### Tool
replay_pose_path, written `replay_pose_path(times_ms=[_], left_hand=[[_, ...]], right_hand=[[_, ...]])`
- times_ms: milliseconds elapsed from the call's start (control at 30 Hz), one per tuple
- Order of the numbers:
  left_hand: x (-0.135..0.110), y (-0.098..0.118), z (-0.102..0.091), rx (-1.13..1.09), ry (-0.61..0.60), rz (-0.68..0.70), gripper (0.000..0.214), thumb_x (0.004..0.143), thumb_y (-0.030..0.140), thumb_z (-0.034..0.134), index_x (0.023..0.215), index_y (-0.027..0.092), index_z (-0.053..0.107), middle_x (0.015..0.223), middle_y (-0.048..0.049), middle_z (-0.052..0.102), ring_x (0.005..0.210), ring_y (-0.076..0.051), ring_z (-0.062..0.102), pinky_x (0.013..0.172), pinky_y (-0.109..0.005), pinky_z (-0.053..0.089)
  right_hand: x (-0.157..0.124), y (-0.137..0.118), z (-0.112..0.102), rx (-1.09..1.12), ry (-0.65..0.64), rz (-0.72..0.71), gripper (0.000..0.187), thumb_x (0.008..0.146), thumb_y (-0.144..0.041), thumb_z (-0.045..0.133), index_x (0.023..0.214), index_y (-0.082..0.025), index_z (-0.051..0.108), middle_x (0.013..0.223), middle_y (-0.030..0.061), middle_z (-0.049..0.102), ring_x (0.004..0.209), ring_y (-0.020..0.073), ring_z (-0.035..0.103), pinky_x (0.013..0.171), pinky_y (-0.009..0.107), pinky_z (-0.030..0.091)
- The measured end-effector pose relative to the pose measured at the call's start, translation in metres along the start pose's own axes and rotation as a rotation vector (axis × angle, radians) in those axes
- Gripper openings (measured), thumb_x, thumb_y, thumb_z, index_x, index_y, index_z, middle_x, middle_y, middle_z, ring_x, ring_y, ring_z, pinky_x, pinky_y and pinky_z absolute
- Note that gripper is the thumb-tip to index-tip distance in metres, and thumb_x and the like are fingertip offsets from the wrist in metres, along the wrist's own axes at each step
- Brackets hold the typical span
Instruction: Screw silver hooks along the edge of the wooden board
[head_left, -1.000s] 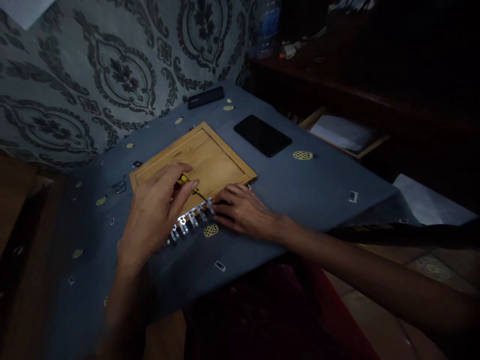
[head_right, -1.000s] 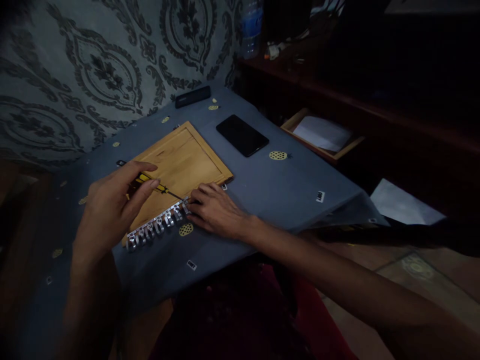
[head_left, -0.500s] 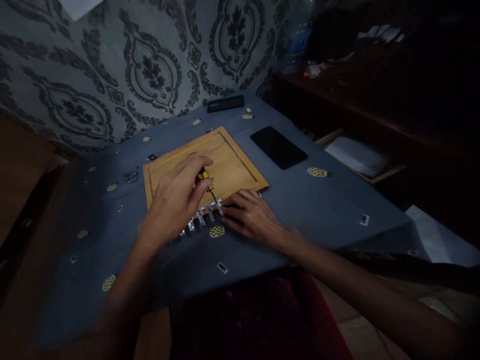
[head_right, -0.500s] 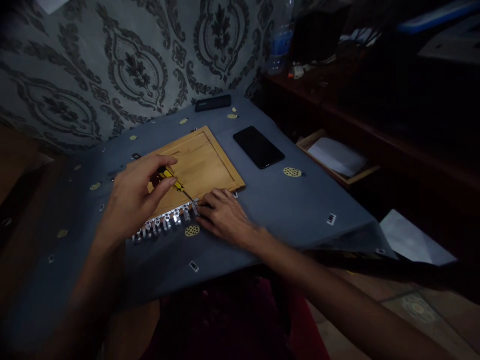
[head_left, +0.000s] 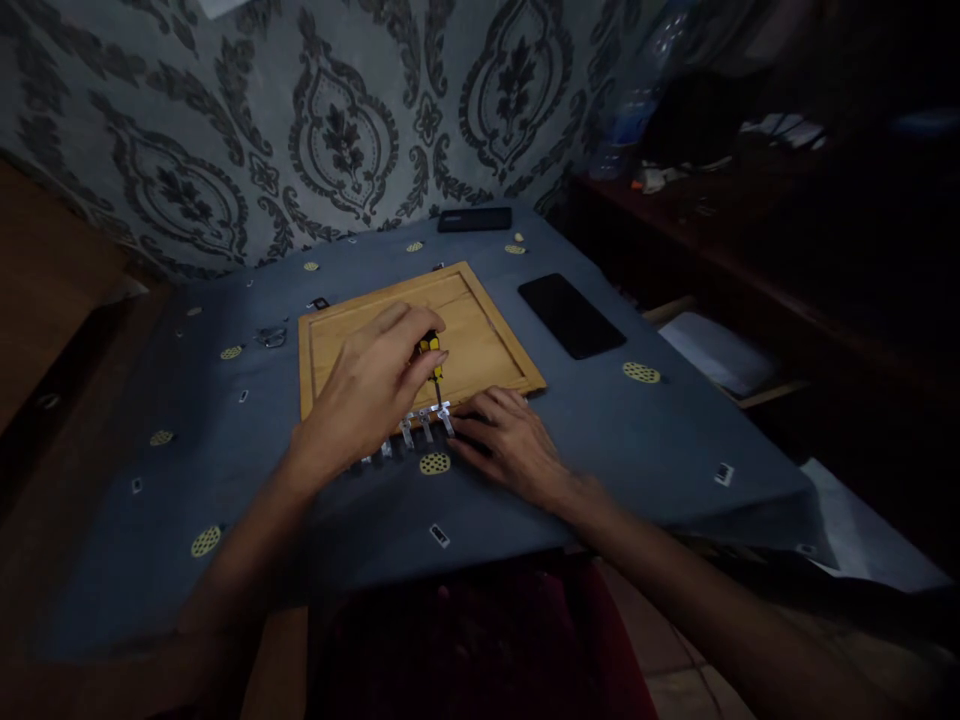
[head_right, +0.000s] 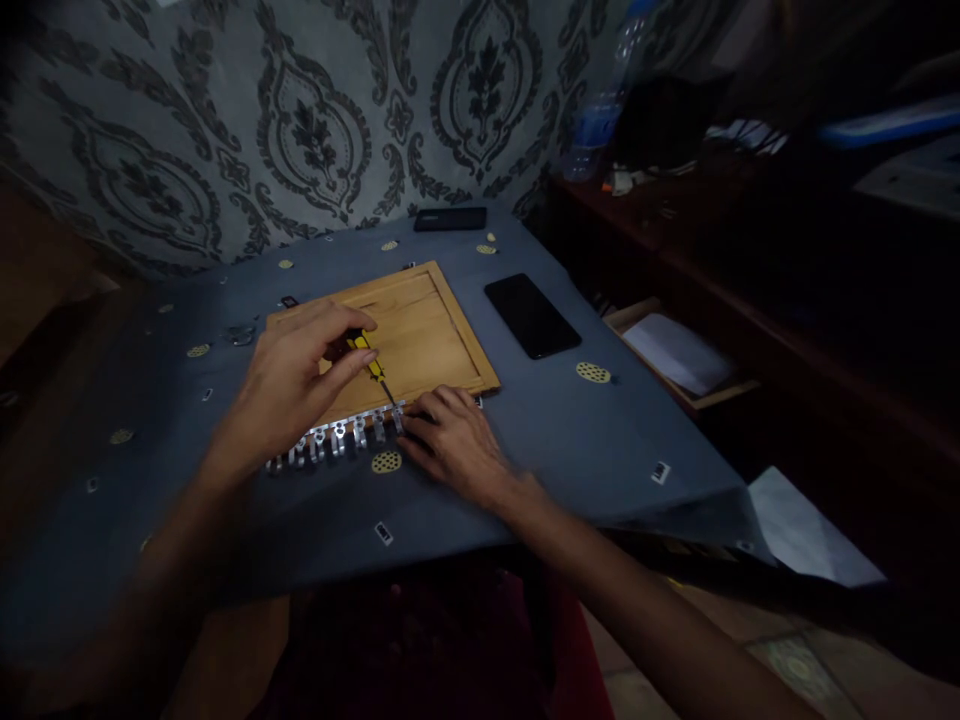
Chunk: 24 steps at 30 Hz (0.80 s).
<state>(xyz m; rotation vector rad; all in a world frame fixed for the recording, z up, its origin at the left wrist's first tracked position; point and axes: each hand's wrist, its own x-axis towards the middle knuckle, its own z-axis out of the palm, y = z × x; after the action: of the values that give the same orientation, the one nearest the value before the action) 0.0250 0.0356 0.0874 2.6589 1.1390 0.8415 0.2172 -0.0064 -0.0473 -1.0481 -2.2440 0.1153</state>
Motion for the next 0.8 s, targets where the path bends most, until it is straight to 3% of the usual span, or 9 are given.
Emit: replay_pose_path(times_ms=[400, 800], left_hand=[[-0.0007, -0.0006, -0.0073, -0.036, -0.053, 0.053, 0.018, 0.095, 0.010, 0.055, 0.109, 0.017, 0.064, 0.103, -0.0040, 0.072, 0.094, -0.017, 0.066, 0.086, -0.029, 0.051], [0.0008, -0.0004, -0.0052, 0.022, -0.006, -0.003, 0.008, 0.095, 0.018, 0.061, 0.102, 0.019, 0.067, 0.090, -0.0015, 0.069, 0.079, -0.016, 0.064, 0.072, -0.027, 0.049]], right_hand=[[0.0001, -0.0016, -0.0005, -0.012, 0.015, 0.001, 0.017, 0.098, -0.029, 0.061, 0.100, -0.020, 0.075, 0.098, 0.0067, 0.072, 0.094, 0.0234, 0.059, 0.084, 0.038, 0.044], [0.0001, -0.0019, -0.0006, -0.002, 0.014, 0.005, 0.017, 0.099, -0.029, 0.060, 0.100, -0.022, 0.075, 0.098, 0.0067, 0.072, 0.094, 0.0241, 0.060, 0.083, 0.040, 0.047]])
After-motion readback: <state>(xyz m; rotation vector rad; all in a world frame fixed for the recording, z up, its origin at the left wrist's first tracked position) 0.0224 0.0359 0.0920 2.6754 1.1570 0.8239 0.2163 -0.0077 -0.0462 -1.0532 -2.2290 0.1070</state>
